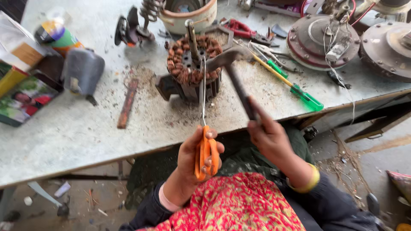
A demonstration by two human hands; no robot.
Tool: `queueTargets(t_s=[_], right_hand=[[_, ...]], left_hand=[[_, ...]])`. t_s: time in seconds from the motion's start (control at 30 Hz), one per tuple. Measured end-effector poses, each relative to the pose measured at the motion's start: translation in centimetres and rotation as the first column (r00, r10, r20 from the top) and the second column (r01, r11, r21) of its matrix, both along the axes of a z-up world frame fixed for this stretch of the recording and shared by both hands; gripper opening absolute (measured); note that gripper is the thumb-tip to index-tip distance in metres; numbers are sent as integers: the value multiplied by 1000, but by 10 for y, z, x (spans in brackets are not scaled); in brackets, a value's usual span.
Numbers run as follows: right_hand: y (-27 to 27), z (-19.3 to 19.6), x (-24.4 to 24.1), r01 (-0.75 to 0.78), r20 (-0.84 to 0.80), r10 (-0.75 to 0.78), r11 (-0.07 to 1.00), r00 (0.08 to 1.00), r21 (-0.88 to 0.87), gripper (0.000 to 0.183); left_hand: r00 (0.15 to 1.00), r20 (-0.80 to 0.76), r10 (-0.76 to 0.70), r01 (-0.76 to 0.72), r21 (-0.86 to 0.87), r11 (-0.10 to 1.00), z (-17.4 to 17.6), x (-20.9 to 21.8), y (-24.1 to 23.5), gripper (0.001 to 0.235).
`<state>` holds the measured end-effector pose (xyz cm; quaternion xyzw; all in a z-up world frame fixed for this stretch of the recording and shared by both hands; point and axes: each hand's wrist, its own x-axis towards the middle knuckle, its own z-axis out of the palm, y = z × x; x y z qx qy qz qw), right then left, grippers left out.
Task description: The person uses orange-handled scissors to cut and trim copper windings on a motor stator. They rotate the stator to access different sections and occasionally use a hammer to tap the component. A smartphone is briefly handled and placed back on the table.
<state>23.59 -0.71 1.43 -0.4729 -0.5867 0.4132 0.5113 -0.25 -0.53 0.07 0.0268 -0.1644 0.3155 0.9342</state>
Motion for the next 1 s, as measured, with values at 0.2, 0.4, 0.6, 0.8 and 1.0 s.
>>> queueTargets(t_s=[0.2,0.4,0.6,0.8,1.0], right_hand=[[-14,39,11,226,-483,43,846,875,484,40],[3,21,-10,-47,276,-23,969,961,244,61],[-10,27,26,247,-476,-71,915,877,318,33],[4,21,-12,-22,274,-64,954,960,298,50],[-12,62,16,133,-98,-107,941,989,311,61]], left_hand=[[997,55,-48,49,-16,999,2,-2,2,45],[998,57,-1,-2,47,999,2,-2,1,43],[999,8,44,-44,22,999,0,-4,3,42],[994,93,55,-58,24,998,0,-1,4,43],[977,208,37,-43,27,999,6,-4,5,43]])
